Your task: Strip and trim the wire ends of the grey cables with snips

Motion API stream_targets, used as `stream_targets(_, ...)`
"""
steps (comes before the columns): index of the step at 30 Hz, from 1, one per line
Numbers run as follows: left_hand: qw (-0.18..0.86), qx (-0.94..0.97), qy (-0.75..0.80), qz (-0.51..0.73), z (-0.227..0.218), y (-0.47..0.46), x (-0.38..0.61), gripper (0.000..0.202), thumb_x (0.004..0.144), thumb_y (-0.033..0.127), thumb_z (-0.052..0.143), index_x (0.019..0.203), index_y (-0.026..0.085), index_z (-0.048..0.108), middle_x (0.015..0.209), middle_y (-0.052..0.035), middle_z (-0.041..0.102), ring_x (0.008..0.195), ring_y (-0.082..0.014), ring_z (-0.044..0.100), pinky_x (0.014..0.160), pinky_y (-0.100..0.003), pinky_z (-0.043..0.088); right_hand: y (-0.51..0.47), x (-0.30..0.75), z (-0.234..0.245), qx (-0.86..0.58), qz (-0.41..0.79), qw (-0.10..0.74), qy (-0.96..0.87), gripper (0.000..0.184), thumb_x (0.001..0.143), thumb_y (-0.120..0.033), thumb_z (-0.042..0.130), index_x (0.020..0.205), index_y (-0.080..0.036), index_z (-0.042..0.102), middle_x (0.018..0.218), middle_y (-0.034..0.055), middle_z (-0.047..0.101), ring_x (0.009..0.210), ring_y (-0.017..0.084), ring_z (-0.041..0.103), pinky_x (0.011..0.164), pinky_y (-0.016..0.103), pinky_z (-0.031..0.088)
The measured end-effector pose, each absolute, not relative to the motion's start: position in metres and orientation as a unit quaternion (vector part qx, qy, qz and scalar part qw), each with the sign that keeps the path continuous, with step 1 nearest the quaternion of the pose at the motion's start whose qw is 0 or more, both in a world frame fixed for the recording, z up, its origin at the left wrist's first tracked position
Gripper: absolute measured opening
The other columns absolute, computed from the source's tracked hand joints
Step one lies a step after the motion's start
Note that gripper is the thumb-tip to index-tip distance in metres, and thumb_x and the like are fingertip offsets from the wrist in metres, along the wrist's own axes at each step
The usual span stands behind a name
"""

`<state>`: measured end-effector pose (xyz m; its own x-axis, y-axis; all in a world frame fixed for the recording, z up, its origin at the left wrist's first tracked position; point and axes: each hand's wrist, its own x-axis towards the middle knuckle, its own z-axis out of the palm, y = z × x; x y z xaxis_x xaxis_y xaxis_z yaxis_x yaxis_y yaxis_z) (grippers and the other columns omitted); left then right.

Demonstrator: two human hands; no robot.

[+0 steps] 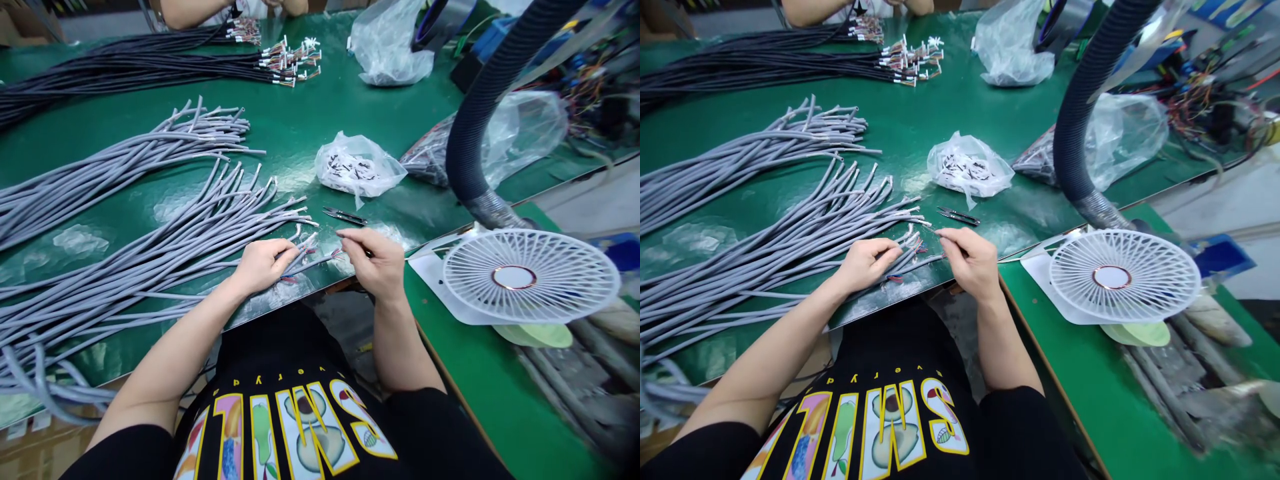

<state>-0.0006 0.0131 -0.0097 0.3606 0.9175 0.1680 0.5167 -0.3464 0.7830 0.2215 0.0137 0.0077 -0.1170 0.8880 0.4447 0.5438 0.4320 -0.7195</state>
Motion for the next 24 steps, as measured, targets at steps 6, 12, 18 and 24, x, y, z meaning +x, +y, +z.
stream_targets(6,0.222,0.812,0.457,0.286,-0.014,0.013,0.000,0.032,0.094,0.038,0.048,0.087,0.017,0.072,0.078,-0.0052,0.071,0.070,-0.0137,0.062,0.067,-0.024,0.042,0.005,0.226,0.016,-0.439,0.090,0.324,-0.833,0.021,0.090,-0.023,0.054,0.095,-0.021,0.074,0.073,0.0041,0.069,0.063,0.014,0.063,0.057,0.025,0.046)
stream_targets(12,0.171,0.832,0.447,0.280,-0.015,0.012,0.000,0.036,0.095,0.039,0.046,0.085,0.018,0.073,0.074,-0.0047,0.070,0.069,-0.0136,0.062,0.066,-0.025,0.041,0.002,0.230,0.013,-0.443,0.027,0.265,-0.856,0.022,0.091,-0.023,0.052,0.092,-0.020,0.074,0.070,0.0030,0.068,0.061,0.013,0.061,0.055,0.024,0.041)
stream_targets(18,0.170,0.833,0.447,0.279,-0.015,0.012,-0.001,0.036,0.095,0.040,0.046,0.086,0.018,0.073,0.075,-0.0049,0.071,0.070,-0.0141,0.064,0.067,-0.025,0.041,0.004,0.229,0.008,-0.452,0.030,0.231,-0.861,0.023,0.091,-0.024,0.051,0.089,-0.021,0.073,0.069,0.0023,0.067,0.061,0.013,0.061,0.054,0.025,0.039)
stream_targets(24,0.172,0.837,0.445,0.267,-0.014,0.012,-0.001,0.036,0.095,0.040,0.045,0.085,0.019,0.073,0.075,-0.0046,0.071,0.071,-0.0144,0.064,0.067,-0.025,0.041,0.008,0.230,0.004,-0.441,0.075,0.243,-0.861,0.022,0.091,-0.024,0.052,0.093,-0.021,0.073,0.073,0.0033,0.070,0.064,0.014,0.062,0.057,0.025,0.042)
